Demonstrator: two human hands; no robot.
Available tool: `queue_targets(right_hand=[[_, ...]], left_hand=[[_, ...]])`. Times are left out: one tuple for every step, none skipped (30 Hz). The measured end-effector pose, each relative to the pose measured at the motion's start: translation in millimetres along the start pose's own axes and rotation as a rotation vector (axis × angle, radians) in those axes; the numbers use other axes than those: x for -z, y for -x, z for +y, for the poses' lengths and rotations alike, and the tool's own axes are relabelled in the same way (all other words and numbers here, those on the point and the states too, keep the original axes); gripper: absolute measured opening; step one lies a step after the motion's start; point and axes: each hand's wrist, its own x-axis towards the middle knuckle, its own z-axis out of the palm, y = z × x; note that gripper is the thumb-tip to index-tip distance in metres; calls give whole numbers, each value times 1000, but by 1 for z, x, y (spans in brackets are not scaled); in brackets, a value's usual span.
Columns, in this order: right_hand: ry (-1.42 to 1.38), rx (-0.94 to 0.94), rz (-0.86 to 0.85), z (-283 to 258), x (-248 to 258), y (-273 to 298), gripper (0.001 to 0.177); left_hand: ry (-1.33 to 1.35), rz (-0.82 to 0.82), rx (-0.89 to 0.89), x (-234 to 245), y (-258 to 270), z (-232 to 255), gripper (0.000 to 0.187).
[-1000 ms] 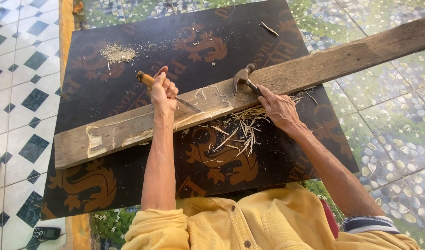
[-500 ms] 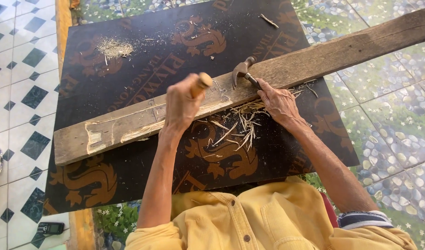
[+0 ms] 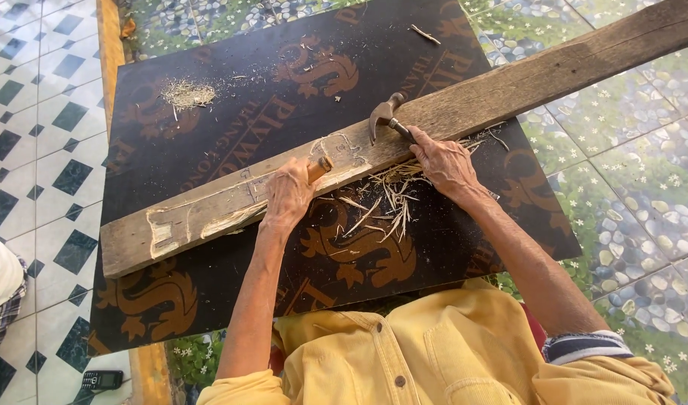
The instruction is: Carving a decorative shape into a wooden plank using a hammer and a hand chisel.
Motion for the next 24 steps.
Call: queue_targets(right_hand=[[0, 0, 2, 2, -1, -1, 37], [22, 2, -8, 4, -1, -2, 38], [44, 2, -18, 6, -1, -3, 38], [44, 2, -17, 6, -2, -3, 38], [44, -1, -20, 6, -2, -3, 38], [44, -4, -23, 7, -2, -3, 38], [44, -4, -22, 6, -1, -2, 38], [40, -4, -17, 5, -1, -2, 37], [36, -2, -14, 4, -1, -1, 37], [36, -2, -15, 5, -2, -2, 37], [51, 3, -15, 7, -2, -3, 37], [66, 8, -16, 8, -2, -3, 38], [66, 14, -17, 5, 0, -2, 38], [153, 21, -7, 2, 3, 0, 36], [236, 30, 4, -2, 4, 1, 35], [234, 37, 4, -6, 0, -4, 35], [387, 96, 114, -9, -4, -6, 31], [537, 156, 225, -12, -9, -8, 29], [536, 159, 219, -18, -23, -9, 29], [391, 294, 242, -23, -36, -10, 20], [245, 426, 273, -30, -48, -14, 13], [244, 427, 276, -45, -60, -19, 13], [88, 482, 177, -59, -73, -21, 11], [-68, 535, 78, -73, -85, -24, 10]], left_hand=[[-1, 1, -2, 0, 0, 1, 20], [-35, -22, -8, 1, 0, 2, 20], [-69, -46, -13, 0, 1, 3, 21], [-69, -46, -14, 4, 2, 6, 21], [-89, -56, -40, 9, 2, 9, 24], [-108, -66, -67, 13, 3, 12, 26], [-109, -66, -68, 13, 2, 13, 26], [-126, -63, -68, 13, 2, 14, 26], [-143, -61, -66, 12, 2, 15, 26], [-143, -61, -66, 8, 0, 9, 26], [-127, -50, -45, 4, -2, 4, 21], [-111, -40, -24, -1, -4, -1, 16], [-111, -36, -20, 5, -2, -2, 16], [-117, 44, 1, 12, 1, -3, 15], [-125, 124, 22, 19, 3, -5, 13], [-129, 129, 27, 28, 6, -16, 13], [-185, 137, 43, 35, 12, -26, 15], [-242, 145, 60, 41, 19, -36, 18], [-242, 142, 66, 44, 23, -47, 18], [-247, 177, 110, 47, 27, -58, 15], [-255, 219, 147, 53, 26, -68, 13], [-257, 221, 146, 51, 26, -83, 13], [-266, 239, 135, 47, 26, -96, 15], [-275, 256, 124, 42, 26, -110, 17]])
